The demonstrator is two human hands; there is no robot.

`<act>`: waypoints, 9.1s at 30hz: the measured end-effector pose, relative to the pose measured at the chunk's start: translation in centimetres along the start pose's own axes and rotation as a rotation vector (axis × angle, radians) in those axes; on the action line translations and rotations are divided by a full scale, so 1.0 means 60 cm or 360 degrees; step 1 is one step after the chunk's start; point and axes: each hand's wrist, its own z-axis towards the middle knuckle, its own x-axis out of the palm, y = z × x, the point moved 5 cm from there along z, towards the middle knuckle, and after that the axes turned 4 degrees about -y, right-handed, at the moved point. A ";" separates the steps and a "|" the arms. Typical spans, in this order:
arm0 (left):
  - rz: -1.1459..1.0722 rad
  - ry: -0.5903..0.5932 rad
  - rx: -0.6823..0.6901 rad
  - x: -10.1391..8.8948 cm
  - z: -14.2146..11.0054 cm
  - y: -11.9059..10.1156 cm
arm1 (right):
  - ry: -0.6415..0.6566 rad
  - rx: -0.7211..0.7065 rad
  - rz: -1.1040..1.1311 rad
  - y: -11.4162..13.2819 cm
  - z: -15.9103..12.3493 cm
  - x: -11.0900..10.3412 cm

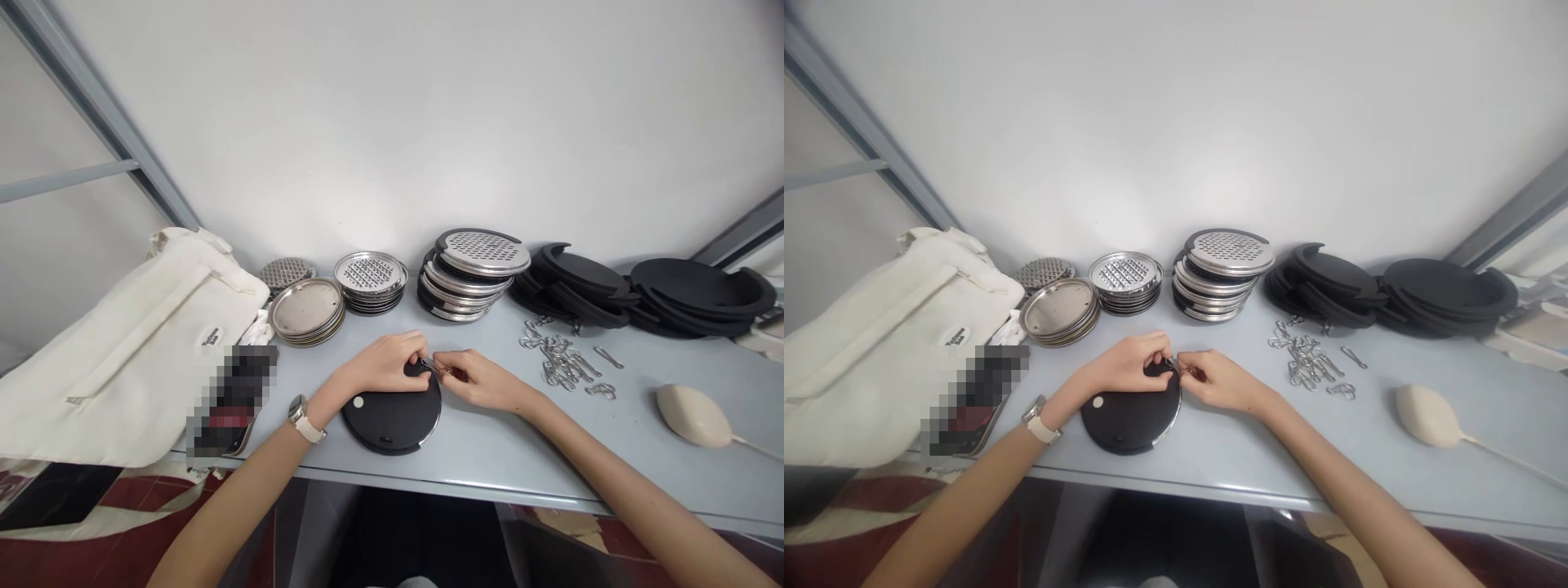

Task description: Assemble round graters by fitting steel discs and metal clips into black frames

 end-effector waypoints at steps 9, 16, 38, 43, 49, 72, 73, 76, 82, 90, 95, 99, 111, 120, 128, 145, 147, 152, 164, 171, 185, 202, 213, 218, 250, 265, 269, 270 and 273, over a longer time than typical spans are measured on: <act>0.0007 0.0009 -0.0003 0.000 0.001 -0.001 | -0.0028 0.0001 -0.0012 -0.001 0.000 0.000; 0.0012 0.0017 0.0022 0.000 0.001 -0.002 | -0.0087 0.0071 -0.0017 -0.008 0.001 -0.008; 0.0126 -0.0052 0.0048 -0.001 0.000 -0.006 | -0.0045 -0.0076 -0.0042 0.003 -0.003 -0.005; 0.0142 -0.0062 0.0078 -0.001 -0.001 -0.004 | -0.0058 -0.0068 -0.0047 0.004 -0.002 -0.005; 0.0119 -0.0060 0.0080 0.001 -0.001 -0.002 | -0.0072 -0.0036 -0.0055 0.000 -0.001 -0.003; 0.0120 -0.0047 0.0070 -0.001 -0.001 -0.005 | -0.0010 -0.0027 -0.0042 0.001 -0.001 -0.003; 0.0118 -0.0045 0.0071 0.000 -0.001 -0.005 | -0.0005 -0.0026 -0.0044 0.001 -0.001 -0.003; 0.0121 -0.0045 0.0081 0.001 -0.001 -0.004 | -0.0004 -0.0018 -0.0044 0.001 -0.001 -0.002; 0.0138 -0.0049 0.0079 0.000 -0.001 -0.004 | 0.0016 -0.0016 -0.0022 0.002 0.000 -0.002; 0.0153 -0.0029 0.0067 -0.001 -0.001 -0.006 | -0.0016 0.0000 -0.0021 -0.004 0.001 -0.002; 0.0148 -0.0039 0.0068 0.001 0.000 -0.005 | -0.0022 0.0024 0.0000 -0.007 0.002 -0.001; 0.0156 -0.0051 0.0070 0.000 0.000 -0.005 | -0.0016 0.0035 0.0004 -0.008 0.002 0.001; 0.0172 -0.0022 0.0085 -0.001 -0.001 -0.008 | -0.0022 0.0036 -0.0047 -0.015 0.003 0.005; 0.0191 -0.0043 0.0120 0.000 -0.002 -0.007 | -0.0011 0.0028 -0.0067 -0.013 0.004 0.005; 0.0253 -0.0043 0.0114 -0.002 -0.002 -0.010 | -0.0016 0.0025 -0.0088 -0.013 0.004 0.006; 0.0354 -0.0060 0.0083 -0.001 -0.003 -0.008 | -0.0042 0.0042 -0.0084 -0.009 0.003 0.002; 0.0353 -0.0059 0.0089 -0.001 -0.003 -0.009 | -0.0056 0.0047 -0.0083 -0.007 0.002 0.002; 0.0353 -0.0046 0.0093 -0.002 -0.002 -0.011 | -0.0068 0.0074 -0.0027 -0.009 0.000 0.001; 0.0301 -0.0036 0.0089 -0.004 -0.003 -0.012 | -0.0087 0.0032 -0.0016 -0.005 -0.001 0.001; 0.0294 -0.0038 0.0135 -0.003 -0.003 -0.016 | -0.0161 0.0001 0.0003 0.002 0.002 0.003; 0.0253 -0.0016 0.0012 -0.001 -0.002 -0.005 | -0.0148 0.0022 -0.0073 -0.005 0.002 0.003; 0.0289 -0.0020 0.0004 -0.001 -0.001 -0.005 | -0.0137 0.0049 -0.0057 -0.009 0.002 0.007; 0.0236 0.0007 0.0014 0.000 -0.002 -0.004 | -0.0142 0.0061 -0.0071 -0.007 0.001 0.006; 0.0209 0.0017 -0.0008 0.001 -0.003 -0.002 | -0.0146 0.0071 -0.0069 -0.008 0.001 0.007; 0.0097 0.0061 -0.0033 -0.001 -0.006 -0.006 | -0.0319 0.0081 -0.0338 0.017 -0.018 0.023; 0.0119 0.0036 -0.0039 -0.003 -0.009 -0.011 | -0.0454 0.0144 -0.0645 0.026 -0.029 0.038; 0.0187 0.0044 0.0023 -0.001 -0.008 -0.014 | -0.0444 0.0152 -0.0724 0.028 -0.031 0.037; 0.0203 0.0042 0.0036 -0.001 -0.008 -0.015 | -0.0441 0.0153 -0.0744 0.029 -0.031 0.037; 0.0242 0.0031 0.0070 -0.003 -0.009 -0.020 | -0.0432 0.0134 -0.0790 0.034 -0.032 0.035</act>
